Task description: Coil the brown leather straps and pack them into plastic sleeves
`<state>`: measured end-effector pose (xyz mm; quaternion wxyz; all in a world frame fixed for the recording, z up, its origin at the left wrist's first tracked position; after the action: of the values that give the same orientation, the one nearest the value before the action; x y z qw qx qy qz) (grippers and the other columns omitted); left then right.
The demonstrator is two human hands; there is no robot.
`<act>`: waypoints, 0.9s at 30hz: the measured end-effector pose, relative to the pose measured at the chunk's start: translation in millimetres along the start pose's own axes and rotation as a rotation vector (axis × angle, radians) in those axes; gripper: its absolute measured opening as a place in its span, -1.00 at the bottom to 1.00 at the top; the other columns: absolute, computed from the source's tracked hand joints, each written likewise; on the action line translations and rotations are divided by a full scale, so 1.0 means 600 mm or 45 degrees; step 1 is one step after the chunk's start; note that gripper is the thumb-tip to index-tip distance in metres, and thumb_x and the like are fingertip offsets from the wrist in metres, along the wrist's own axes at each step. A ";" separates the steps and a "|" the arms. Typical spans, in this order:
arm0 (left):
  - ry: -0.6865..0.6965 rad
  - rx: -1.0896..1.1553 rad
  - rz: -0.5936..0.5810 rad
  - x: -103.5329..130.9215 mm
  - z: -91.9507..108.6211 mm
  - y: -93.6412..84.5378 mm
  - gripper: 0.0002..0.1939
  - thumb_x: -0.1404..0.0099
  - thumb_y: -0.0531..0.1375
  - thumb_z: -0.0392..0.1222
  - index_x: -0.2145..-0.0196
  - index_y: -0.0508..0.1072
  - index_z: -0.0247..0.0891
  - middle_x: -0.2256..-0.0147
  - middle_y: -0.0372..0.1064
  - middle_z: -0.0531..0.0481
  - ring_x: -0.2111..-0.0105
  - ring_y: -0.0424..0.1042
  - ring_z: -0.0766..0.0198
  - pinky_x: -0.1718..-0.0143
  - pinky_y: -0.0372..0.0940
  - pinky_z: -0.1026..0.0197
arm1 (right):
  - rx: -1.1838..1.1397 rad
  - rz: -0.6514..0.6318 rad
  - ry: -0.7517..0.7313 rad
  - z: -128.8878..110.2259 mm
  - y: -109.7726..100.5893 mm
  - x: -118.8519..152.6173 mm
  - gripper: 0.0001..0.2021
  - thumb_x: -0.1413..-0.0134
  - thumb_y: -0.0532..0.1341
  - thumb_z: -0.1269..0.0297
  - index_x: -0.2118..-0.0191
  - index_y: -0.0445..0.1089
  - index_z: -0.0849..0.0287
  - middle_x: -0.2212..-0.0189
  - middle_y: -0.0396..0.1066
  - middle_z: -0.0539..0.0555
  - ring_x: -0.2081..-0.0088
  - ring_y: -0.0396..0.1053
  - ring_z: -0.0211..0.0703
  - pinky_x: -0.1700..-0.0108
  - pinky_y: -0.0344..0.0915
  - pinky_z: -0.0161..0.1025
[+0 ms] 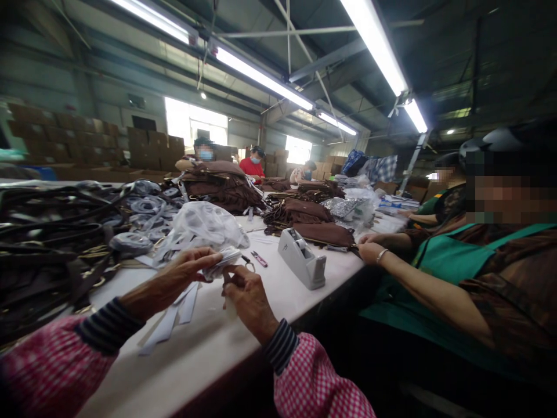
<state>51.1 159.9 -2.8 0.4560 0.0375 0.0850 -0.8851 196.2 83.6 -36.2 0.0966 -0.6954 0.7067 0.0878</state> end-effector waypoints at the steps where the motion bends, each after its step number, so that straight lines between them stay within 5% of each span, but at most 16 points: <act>1: -0.002 -0.027 -0.001 0.000 -0.002 0.002 -0.53 -0.21 0.29 0.24 0.35 0.42 -0.28 0.39 0.32 0.05 0.37 0.23 0.26 0.32 0.14 0.21 | -0.011 0.010 0.017 0.006 0.000 -0.001 -0.59 0.05 0.21 0.35 0.01 0.47 0.21 0.49 0.40 -0.06 0.55 0.36 -0.29 0.52 0.31 -0.37; 10: -0.028 -0.211 0.079 0.008 -0.010 0.027 -0.51 -0.10 0.27 0.28 0.46 0.33 -0.24 0.51 0.23 0.10 0.45 0.16 0.29 0.41 0.05 0.23 | -0.146 0.156 0.070 0.042 -0.005 -0.023 -0.74 0.15 0.37 0.26 0.30 0.42 0.26 0.51 0.43 0.00 0.50 0.41 -0.23 0.51 0.38 -0.35; 15: -0.044 -0.205 0.131 0.003 -0.034 0.033 -0.50 -0.07 0.25 0.31 0.52 0.31 -0.22 0.56 0.19 0.12 0.51 0.12 0.31 0.46 0.02 0.24 | -0.090 0.116 0.152 0.045 -0.011 0.010 -0.72 0.02 0.28 0.25 0.15 0.36 0.22 0.46 0.46 0.01 0.58 0.38 -0.26 0.65 0.23 -0.42; 18: 0.014 -0.331 0.177 0.001 -0.038 0.036 -0.51 -0.11 0.23 0.29 0.55 0.29 -0.21 0.58 0.15 0.13 0.52 0.10 0.31 0.47 -0.01 0.23 | -0.004 0.026 0.067 0.037 -0.019 0.045 -0.70 -0.02 0.12 0.37 0.08 0.35 0.18 0.32 0.49 0.07 0.45 0.46 -0.17 0.69 0.15 -0.44; 20: 0.069 -0.455 0.216 0.001 -0.035 0.037 -0.53 -0.14 0.21 0.26 0.55 0.29 -0.21 0.57 0.17 0.11 0.51 0.13 0.28 0.46 -0.01 0.21 | 0.209 -0.054 -0.081 0.027 -0.022 0.065 -0.61 0.03 0.04 0.49 0.07 0.39 0.17 0.21 0.50 0.11 0.27 0.50 -0.13 0.58 0.28 -0.41; 22: 0.109 -0.557 0.230 0.002 -0.033 0.040 -0.55 -0.18 0.20 0.24 0.55 0.30 -0.21 0.57 0.20 0.09 0.50 0.16 0.25 0.45 -0.02 0.19 | 0.578 -0.118 -0.305 0.017 -0.019 0.078 -0.52 0.05 0.02 0.59 0.01 0.41 0.14 0.09 0.49 0.11 0.08 0.46 -0.11 0.25 0.45 -0.28; 24: 0.134 -0.652 0.223 0.003 -0.036 0.044 -0.56 -0.23 0.18 0.21 0.55 0.29 -0.20 0.57 0.18 0.09 0.50 0.16 0.24 0.44 -0.03 0.18 | 0.964 -0.147 -0.506 0.014 -0.011 0.084 -0.50 -0.01 0.06 0.63 -0.04 0.40 0.12 0.06 0.47 0.11 -0.02 0.40 -0.10 -0.03 0.39 -0.17; 27: 0.233 -0.806 0.252 0.008 -0.049 0.049 -0.61 -0.28 0.17 0.15 0.50 0.31 -0.20 0.51 0.20 0.06 0.43 0.19 0.19 0.38 0.00 0.16 | 1.376 -0.124 -0.663 0.023 0.003 0.080 -0.77 -0.18 0.13 0.56 0.16 0.44 0.13 0.21 0.44 0.10 0.09 0.40 -0.09 0.04 0.38 -0.21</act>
<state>72.0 144.6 -36.0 0.5190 -0.0184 0.3919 -0.7594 193.6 40.8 -61.8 0.6103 -0.5350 0.5716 -0.1208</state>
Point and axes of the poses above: each hand's wrist, its own x-axis away from the middle knuckle, its own y-axis out of the palm, z = x × y, the point moved 4 cm from there along -x, towards the middle knuckle
